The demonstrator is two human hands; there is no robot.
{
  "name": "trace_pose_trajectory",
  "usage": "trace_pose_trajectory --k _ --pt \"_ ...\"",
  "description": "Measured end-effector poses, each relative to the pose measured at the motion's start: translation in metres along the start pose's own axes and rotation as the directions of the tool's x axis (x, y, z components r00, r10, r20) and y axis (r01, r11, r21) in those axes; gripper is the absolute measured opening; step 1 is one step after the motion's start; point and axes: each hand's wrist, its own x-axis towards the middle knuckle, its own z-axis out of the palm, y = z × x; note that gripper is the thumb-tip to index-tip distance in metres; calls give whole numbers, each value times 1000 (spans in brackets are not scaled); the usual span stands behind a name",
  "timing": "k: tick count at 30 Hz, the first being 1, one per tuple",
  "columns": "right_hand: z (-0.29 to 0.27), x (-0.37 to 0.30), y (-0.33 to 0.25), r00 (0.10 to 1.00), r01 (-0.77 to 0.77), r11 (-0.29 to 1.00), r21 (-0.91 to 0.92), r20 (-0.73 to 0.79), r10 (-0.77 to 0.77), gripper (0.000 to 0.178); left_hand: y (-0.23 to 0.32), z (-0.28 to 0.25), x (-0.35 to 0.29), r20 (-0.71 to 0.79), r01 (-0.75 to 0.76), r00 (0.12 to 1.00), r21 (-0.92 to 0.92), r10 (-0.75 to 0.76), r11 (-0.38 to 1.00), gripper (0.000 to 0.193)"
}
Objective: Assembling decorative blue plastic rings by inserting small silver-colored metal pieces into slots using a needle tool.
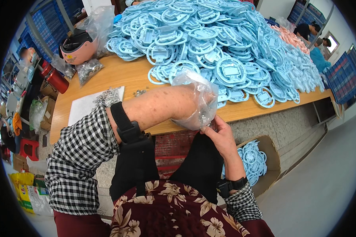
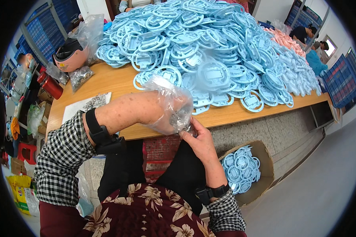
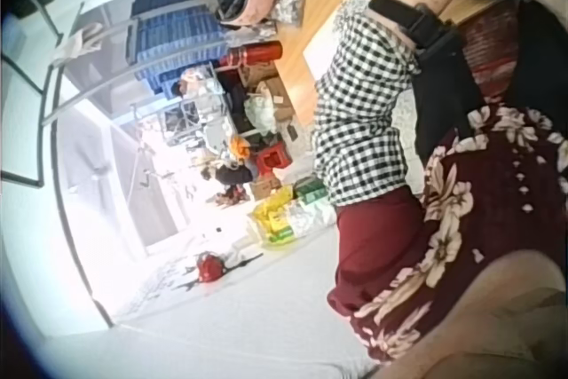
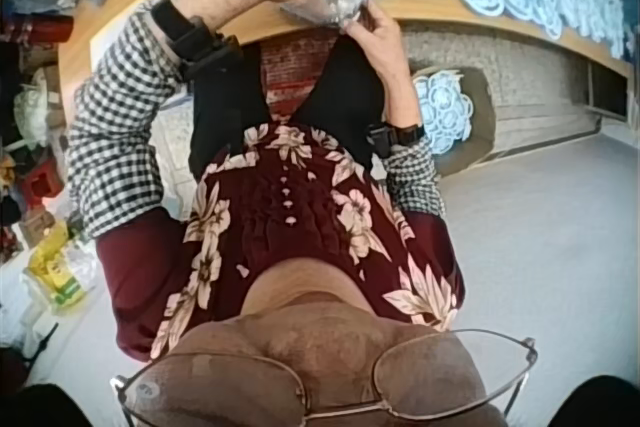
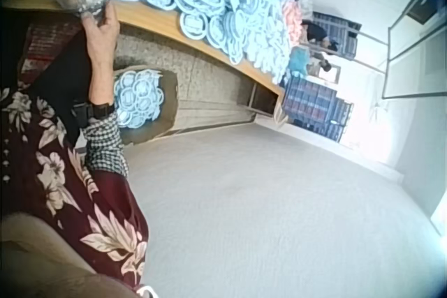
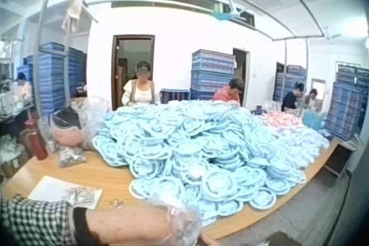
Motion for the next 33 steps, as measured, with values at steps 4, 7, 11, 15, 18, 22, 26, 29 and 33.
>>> trace_pose_trajectory --k 4,7,11,15,18,22,26,29,33 --pt "-1 4 4 999 -46 998 42 -1 46 59 -3 8 1 -85 -2 996 13 3 1000 57" --pt "5 1 -8 996 -89 995 54 -18 90 61 -2 12 1 -80 36 996 4 -36 999 57" --pt "-6 -1 4 992 -116 991 64 -48 120 58 11 9 1 -77 127 989 -17 -128 992 53" --pt "3 -2 5 987 -74 994 78 -135 84 40 17 0 0 -6 138 990 30 -138 990 49" --pt "1 -3 6 983 -73 993 89 -164 87 45 18 2 4 30 91 995 47 -93 995 48" --pt "6 0 7 987 -72 993 92 -136 84 50 14 17 -2 -79 114 991 42 -110 993 51" --pt "14 4 -7 988 -22 994 105 -150 38 47 0 8 -9 -97 142 984 -79 -149 987 56" --pt "15 7 -16 988 -37 995 91 -145 50 48 -9 9 -6 -92 161 980 -161 -178 974 61" --pt "18 14 -17 991 10 997 81 -131 0 44 -10 5 -9 -27 81 996 -125 -85 989 63"
